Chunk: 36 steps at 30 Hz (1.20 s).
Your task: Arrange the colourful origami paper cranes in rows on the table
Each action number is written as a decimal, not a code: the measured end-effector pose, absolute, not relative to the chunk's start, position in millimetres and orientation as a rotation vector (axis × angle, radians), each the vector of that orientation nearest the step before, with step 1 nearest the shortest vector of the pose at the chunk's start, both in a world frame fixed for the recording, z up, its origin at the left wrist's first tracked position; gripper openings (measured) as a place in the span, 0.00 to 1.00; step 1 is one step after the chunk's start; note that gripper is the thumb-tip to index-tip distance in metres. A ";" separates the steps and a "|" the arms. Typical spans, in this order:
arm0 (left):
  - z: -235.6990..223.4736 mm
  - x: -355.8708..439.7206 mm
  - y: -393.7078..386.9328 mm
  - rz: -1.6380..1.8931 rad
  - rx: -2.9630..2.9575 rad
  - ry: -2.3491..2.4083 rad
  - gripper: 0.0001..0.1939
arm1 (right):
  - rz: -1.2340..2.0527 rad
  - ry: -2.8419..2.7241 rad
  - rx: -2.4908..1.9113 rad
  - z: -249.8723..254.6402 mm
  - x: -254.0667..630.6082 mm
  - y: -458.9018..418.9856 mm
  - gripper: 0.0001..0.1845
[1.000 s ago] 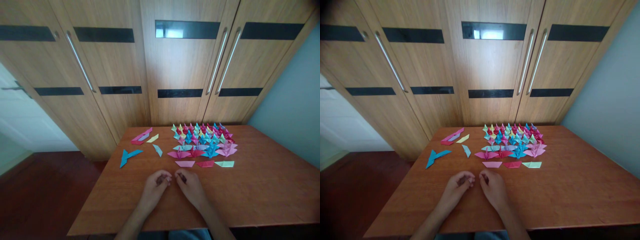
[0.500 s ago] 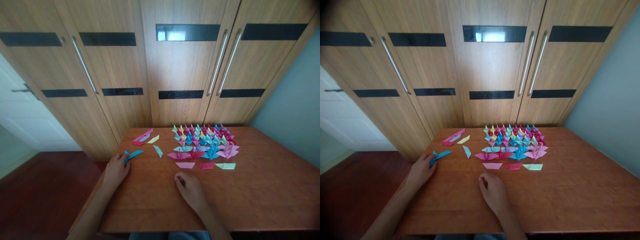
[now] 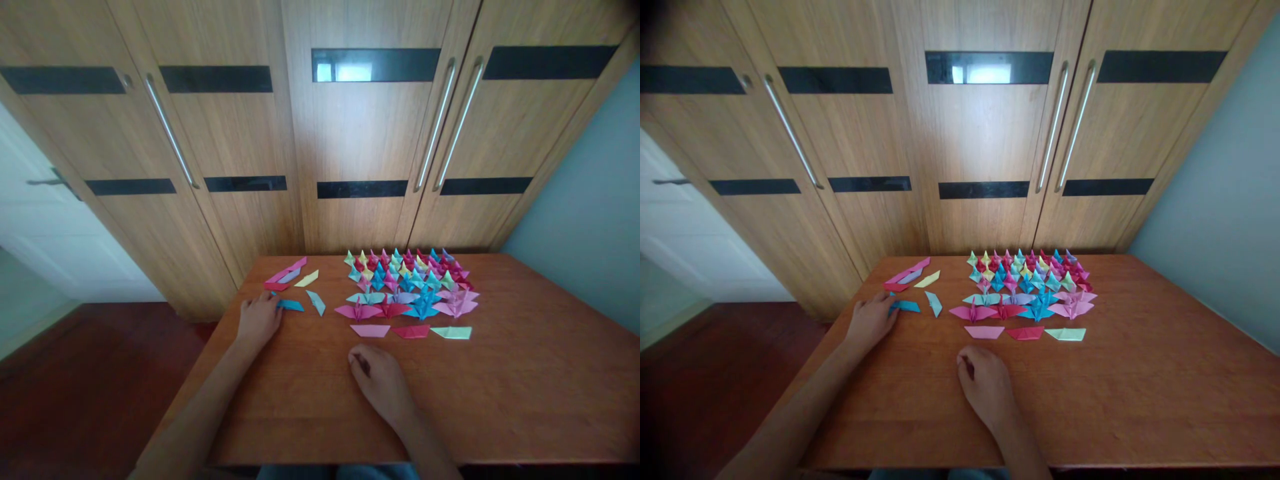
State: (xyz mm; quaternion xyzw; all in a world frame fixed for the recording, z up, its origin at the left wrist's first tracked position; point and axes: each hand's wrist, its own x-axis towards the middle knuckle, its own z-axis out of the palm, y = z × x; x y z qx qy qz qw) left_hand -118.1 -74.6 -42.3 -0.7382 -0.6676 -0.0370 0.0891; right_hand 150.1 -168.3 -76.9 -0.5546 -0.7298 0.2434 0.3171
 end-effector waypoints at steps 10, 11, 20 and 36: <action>-37.6 -118.3 -64.0 -0.154 -2.227 -1.982 0.14 | 0.622 -1.914 -1.455 -75.1 150.1 -167.3 0.10; -36.4 -118.5 -63.6 -0.162 -2.233 -1.978 0.14 | 0.623 -1.912 -1.454 -74.9 150.0 -167.3 0.10; -26.0 -95.6 -86.3 -0.999 -2.533 -2.008 0.14 | 0.685 -1.877 -1.433 -73.9 150.8 -166.3 0.11; -58.9 6.6 -162.6 -1.909 -2.937 -2.328 0.11 | 0.917 -1.428 -1.308 -78.3 162.1 -168.5 0.24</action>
